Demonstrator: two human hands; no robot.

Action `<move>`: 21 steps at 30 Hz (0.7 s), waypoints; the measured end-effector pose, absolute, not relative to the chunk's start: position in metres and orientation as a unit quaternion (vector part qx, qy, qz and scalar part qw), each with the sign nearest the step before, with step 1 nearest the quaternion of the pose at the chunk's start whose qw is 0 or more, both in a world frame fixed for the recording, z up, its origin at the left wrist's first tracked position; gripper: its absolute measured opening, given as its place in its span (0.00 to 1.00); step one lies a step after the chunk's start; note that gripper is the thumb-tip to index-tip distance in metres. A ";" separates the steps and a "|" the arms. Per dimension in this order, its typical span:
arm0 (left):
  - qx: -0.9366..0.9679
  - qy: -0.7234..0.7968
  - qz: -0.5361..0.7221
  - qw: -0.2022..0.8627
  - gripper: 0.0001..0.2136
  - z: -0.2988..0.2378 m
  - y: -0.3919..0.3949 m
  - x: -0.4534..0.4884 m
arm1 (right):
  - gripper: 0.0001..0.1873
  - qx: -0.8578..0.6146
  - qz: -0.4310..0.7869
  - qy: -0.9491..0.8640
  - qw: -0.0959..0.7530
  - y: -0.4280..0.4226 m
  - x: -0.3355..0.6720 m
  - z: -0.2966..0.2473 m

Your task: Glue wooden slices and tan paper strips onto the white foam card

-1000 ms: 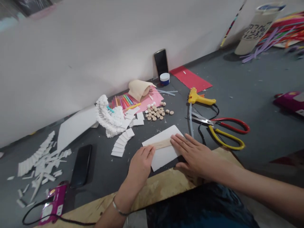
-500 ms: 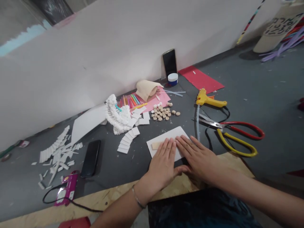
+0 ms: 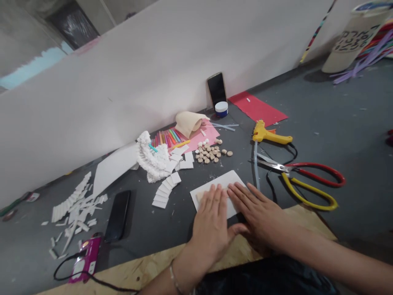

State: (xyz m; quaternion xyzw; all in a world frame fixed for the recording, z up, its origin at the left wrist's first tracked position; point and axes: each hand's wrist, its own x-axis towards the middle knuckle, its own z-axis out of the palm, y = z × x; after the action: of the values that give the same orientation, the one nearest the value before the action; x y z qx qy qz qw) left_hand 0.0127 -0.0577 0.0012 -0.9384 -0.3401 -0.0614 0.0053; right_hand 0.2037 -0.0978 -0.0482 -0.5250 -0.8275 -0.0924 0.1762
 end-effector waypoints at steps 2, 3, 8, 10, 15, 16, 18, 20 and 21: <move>-0.946 -0.319 -0.057 -0.021 0.42 -0.003 -0.056 0.026 | 0.38 -0.514 -0.099 -0.835 0.173 -0.097 0.205 -0.049; -0.946 -0.318 -0.055 -0.029 0.43 -0.006 -0.056 0.028 | 0.37 -0.514 -0.099 -0.835 0.171 -0.097 0.205 -0.049; -0.943 -0.331 -0.036 -0.021 0.42 -0.016 -0.056 0.000 | 0.41 -0.542 -0.084 -0.816 0.185 -0.097 0.201 -0.045; -0.940 -0.341 -0.032 -0.008 0.38 -0.014 -0.057 -0.014 | 0.42 -0.542 -0.080 -0.815 0.189 -0.096 0.201 -0.042; -0.933 -0.358 -0.042 0.019 0.19 0.001 -0.047 -0.017 | 0.30 -0.530 -0.065 -0.822 0.200 -0.088 0.206 -0.023; -0.932 -0.359 -0.047 0.022 0.16 0.004 -0.043 -0.014 | 0.25 -0.532 -0.058 -0.821 0.200 -0.084 0.207 -0.018; -0.931 -0.360 -0.052 0.024 0.11 0.011 -0.032 -0.007 | 0.14 -0.533 -0.044 -0.822 0.197 -0.076 0.209 -0.010; -0.937 -0.344 -0.052 0.035 0.06 0.015 -0.022 -0.002 | 0.09 -0.526 -0.039 -0.828 0.193 -0.067 0.210 -0.005; -0.942 -0.328 -0.052 0.048 0.04 0.016 -0.018 -0.001 | 0.08 -0.521 -0.040 -0.831 0.190 -0.063 0.210 -0.005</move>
State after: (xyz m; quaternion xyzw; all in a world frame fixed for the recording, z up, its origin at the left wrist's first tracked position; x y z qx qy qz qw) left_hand -0.0013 -0.0179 0.0165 -0.9422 -0.3276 -0.0520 0.0477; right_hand 0.2105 -0.0629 -0.0046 -0.5207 -0.8313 -0.0402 0.1901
